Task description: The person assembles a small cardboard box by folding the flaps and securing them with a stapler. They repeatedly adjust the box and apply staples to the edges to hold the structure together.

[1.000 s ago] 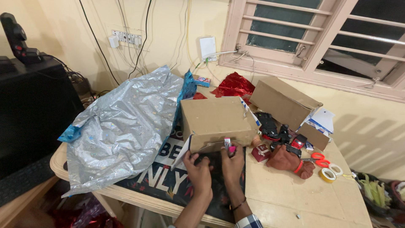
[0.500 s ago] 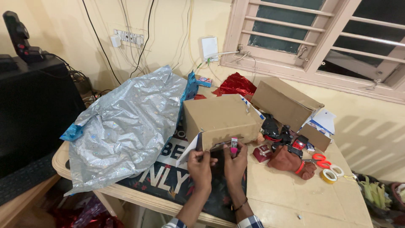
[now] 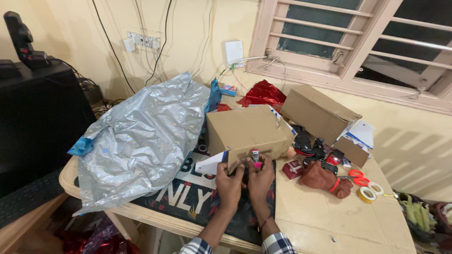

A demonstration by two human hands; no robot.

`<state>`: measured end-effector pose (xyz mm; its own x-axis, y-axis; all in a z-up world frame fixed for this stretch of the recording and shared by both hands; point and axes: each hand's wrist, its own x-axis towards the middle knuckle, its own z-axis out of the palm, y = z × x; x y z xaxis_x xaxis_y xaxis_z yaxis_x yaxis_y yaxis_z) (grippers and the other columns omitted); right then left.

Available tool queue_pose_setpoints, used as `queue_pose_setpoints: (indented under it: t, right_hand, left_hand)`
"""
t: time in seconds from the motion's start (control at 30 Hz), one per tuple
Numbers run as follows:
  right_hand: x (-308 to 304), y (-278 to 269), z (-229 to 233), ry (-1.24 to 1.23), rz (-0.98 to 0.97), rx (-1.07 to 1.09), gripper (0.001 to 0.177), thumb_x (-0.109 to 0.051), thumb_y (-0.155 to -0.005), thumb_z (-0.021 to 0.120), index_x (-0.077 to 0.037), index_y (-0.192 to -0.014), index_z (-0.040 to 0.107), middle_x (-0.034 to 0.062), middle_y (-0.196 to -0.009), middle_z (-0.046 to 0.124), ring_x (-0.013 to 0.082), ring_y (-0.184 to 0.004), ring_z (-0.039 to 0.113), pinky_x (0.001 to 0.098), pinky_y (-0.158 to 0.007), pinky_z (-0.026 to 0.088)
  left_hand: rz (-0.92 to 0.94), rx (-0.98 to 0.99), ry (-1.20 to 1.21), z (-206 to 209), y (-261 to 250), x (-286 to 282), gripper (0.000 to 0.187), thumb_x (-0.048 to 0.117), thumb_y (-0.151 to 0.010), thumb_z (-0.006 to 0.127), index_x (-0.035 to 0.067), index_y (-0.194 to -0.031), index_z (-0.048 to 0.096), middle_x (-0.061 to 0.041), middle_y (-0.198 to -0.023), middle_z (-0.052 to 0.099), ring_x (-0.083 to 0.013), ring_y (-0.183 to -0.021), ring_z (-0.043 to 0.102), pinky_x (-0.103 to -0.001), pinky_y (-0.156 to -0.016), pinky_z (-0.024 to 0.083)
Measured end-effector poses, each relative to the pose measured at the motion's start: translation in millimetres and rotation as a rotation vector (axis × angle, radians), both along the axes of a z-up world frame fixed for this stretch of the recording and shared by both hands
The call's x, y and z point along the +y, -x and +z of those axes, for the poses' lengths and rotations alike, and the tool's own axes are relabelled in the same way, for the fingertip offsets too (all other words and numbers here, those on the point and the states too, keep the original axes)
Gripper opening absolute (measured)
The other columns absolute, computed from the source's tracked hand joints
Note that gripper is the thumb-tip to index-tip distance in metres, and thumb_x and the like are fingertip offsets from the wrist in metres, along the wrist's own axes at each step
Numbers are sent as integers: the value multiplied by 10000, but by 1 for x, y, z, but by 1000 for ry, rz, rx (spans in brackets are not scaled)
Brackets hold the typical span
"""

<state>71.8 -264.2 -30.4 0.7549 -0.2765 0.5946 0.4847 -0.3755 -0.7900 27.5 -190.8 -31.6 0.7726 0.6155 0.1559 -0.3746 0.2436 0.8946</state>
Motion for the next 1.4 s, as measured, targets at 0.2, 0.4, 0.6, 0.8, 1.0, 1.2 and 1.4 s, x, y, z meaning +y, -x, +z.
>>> queue_pose_setpoints:
  t: [0.2,0.4,0.6,0.8,1.0,1.2,1.4]
  right_hand:
    - [2,-3,-2,-41,29,46,294,-181,-872,786,-5,-1071,659,154,-936,727,272,-822,706,379,-757,547]
    - [1,-8,-7,-27,42,36,303,-173,-864,794,5,-1067,657,156,-933,719,260,-829,695,375,-760,540]
    - [-9,-14,-23,-489,453,188,301,-88,-899,759,0,-1148,614,46,-988,689,140,-857,619,311,-766,497]
    - [-52,-5,-26,-920,796,312,291,11,-902,634,-23,-1191,619,33,-1081,677,127,-925,609,269,-777,480]
    - [-99,11,-5,-505,692,396,522,-52,-904,670,-58,-1417,572,55,-1158,652,136,-989,620,296,-872,535]
    - [-136,-13,12,187,416,80,637,-74,-843,750,-21,-1440,532,89,-1266,609,149,-1094,650,283,-908,552]
    - [-146,-24,21,429,322,93,581,-73,-825,813,-39,-1373,623,75,-1155,690,161,-972,658,297,-881,514]
  left_hand:
    - [184,-64,-333,13,-1,1,280,135,-854,797,-39,-1065,737,-156,-922,801,-229,-778,758,-366,-721,584]
    - [235,74,-380,18,-5,6,266,189,-815,804,-22,-973,764,-176,-864,793,-279,-767,791,-376,-702,583]
    - [228,-24,-359,15,-10,8,236,158,-832,779,-26,-979,763,-154,-869,807,-233,-757,787,-354,-718,587]
    - [195,-74,-278,6,-16,12,246,127,-838,771,-43,-1015,750,-128,-903,806,-190,-803,762,-336,-763,581]
    - [144,-84,-285,2,-15,13,273,113,-844,756,-54,-1059,732,-122,-936,801,-179,-848,750,-328,-803,570]
    - [114,-167,-196,1,-14,16,265,104,-870,761,-53,-1077,710,-80,-931,773,-139,-819,692,-291,-743,553]
    - [-60,-113,112,3,-15,20,187,99,-871,776,2,-1013,705,4,-719,641,-29,-460,432,-222,-390,308]
